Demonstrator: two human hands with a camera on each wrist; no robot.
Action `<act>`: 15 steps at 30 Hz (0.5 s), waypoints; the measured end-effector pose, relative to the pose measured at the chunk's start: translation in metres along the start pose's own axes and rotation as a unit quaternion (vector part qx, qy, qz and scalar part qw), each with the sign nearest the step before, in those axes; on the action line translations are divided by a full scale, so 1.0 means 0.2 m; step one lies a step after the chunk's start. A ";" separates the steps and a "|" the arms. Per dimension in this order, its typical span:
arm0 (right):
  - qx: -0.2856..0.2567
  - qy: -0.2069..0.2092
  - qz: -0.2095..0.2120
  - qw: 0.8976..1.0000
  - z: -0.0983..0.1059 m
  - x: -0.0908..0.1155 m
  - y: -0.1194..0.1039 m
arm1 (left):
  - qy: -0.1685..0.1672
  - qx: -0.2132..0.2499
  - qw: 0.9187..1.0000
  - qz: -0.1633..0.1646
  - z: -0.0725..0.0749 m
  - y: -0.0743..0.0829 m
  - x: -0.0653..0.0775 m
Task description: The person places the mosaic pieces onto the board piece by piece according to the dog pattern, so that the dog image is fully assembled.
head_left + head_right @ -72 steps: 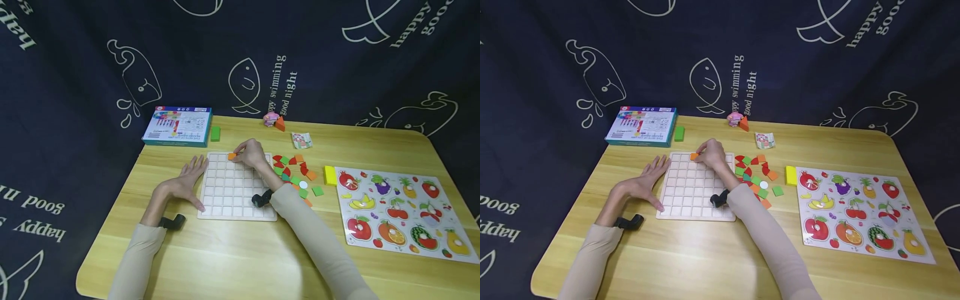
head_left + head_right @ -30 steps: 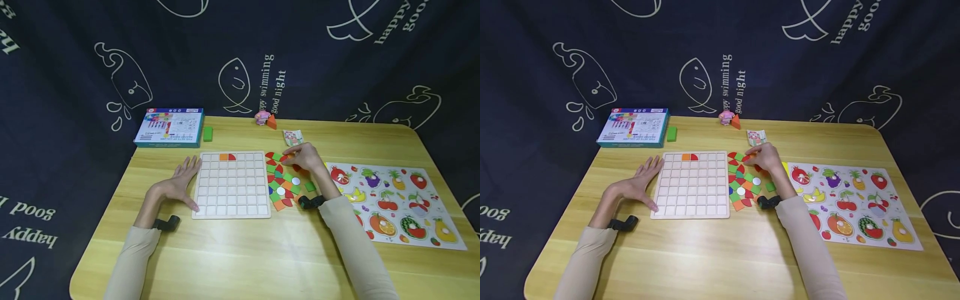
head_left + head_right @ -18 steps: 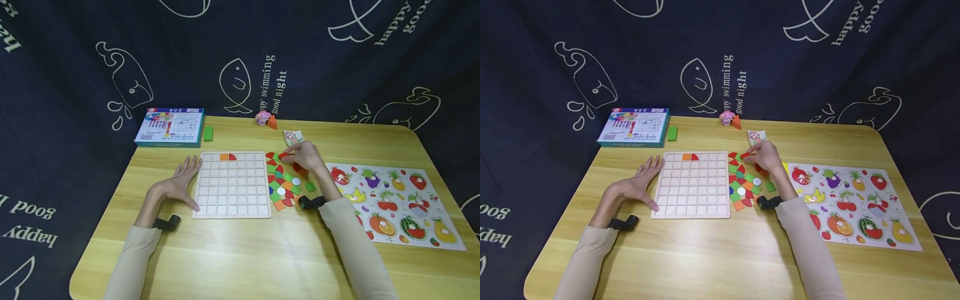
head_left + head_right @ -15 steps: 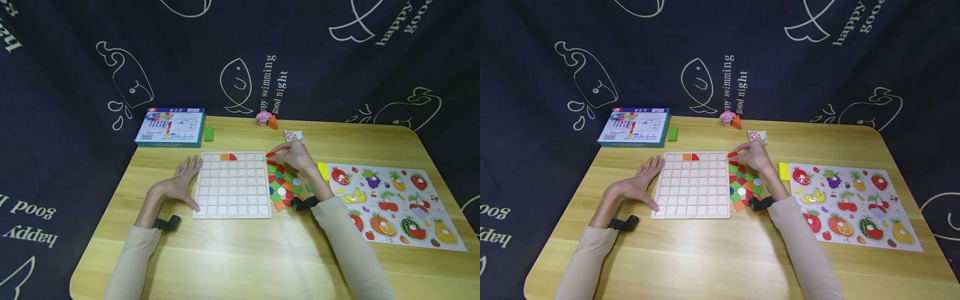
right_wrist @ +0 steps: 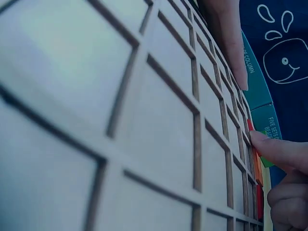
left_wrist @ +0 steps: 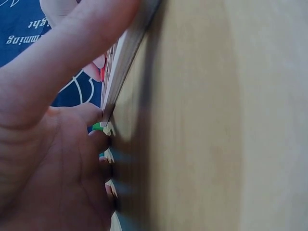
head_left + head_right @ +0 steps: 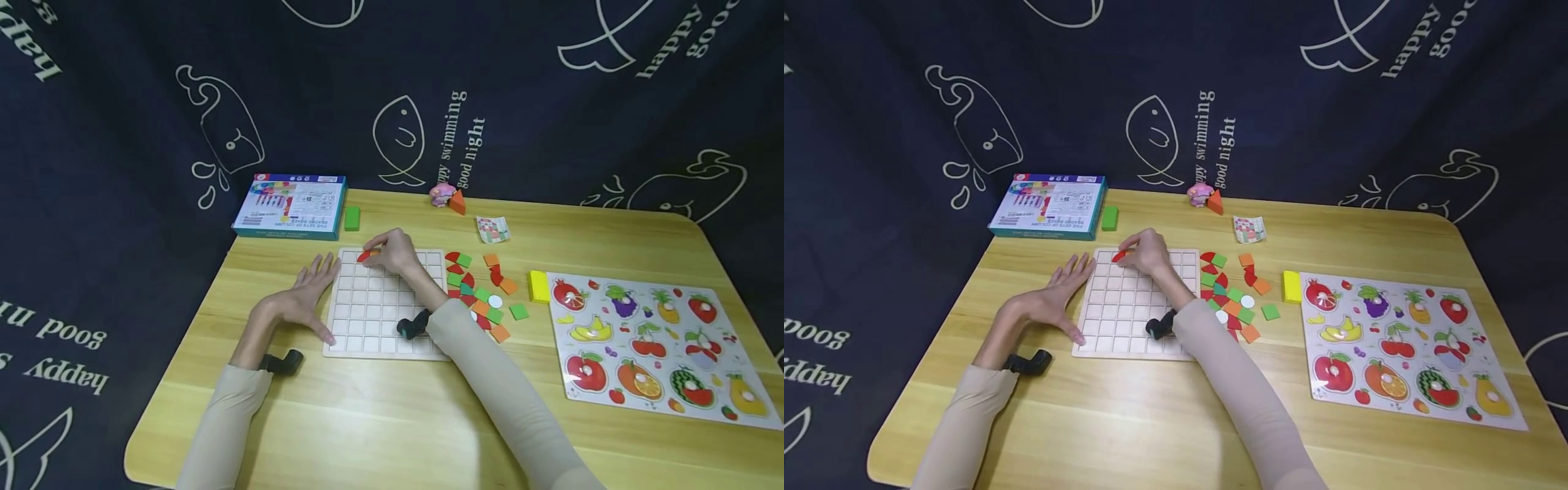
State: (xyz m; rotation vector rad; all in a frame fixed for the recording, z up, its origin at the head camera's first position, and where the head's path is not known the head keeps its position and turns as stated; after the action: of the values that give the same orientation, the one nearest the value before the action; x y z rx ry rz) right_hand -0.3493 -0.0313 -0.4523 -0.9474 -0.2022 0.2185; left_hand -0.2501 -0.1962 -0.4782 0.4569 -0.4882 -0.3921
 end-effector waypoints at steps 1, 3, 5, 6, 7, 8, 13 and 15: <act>0.000 -0.002 0.001 1.000 0.00 0.00 0.00 | 0.000 0.000 1.000 0.000 0.00 0.00 0.00; -0.005 -0.009 0.001 1.000 -0.01 -0.01 0.01 | 0.001 -0.001 1.000 0.002 0.00 0.00 0.00; -0.012 -0.017 0.001 1.000 -0.01 -0.01 0.02 | 0.001 0.000 1.000 0.000 0.00 0.00 0.00; -0.015 -0.020 0.000 1.000 -0.01 -0.01 0.03 | 0.001 0.001 1.000 -0.002 -0.01 0.00 0.00; -0.019 -0.023 -0.002 1.000 -0.01 -0.01 0.04 | 0.000 0.001 1.000 -0.004 -0.01 0.00 -0.01; -0.023 -0.024 -0.003 0.999 -0.01 -0.01 0.05 | -0.001 0.001 1.000 -0.004 -0.01 0.01 -0.01; -0.043 -0.035 -0.003 0.998 0.03 0.01 0.08 | -0.002 -0.003 1.000 -0.010 -0.02 0.02 -0.02; -0.049 -0.035 -0.004 0.998 0.08 0.05 0.10 | -0.001 -0.007 1.000 -0.009 -0.02 0.02 -0.01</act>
State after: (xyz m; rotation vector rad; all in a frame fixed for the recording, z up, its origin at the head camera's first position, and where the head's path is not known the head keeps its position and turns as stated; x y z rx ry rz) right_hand -0.3468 -0.0054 -0.4580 -1.0366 -0.2840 0.2360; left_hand -0.2494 -0.1902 -0.4793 0.4479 -0.4828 -0.4133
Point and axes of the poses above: each hand's wrist, its own x-axis away from the middle knuckle, its own z-axis out of the back of the hand, y = z × x, the point moved 8 cm from there along -x, towards the middle knuckle, and after that the axes turned 2 degrees about z, right-handed, at the moved point
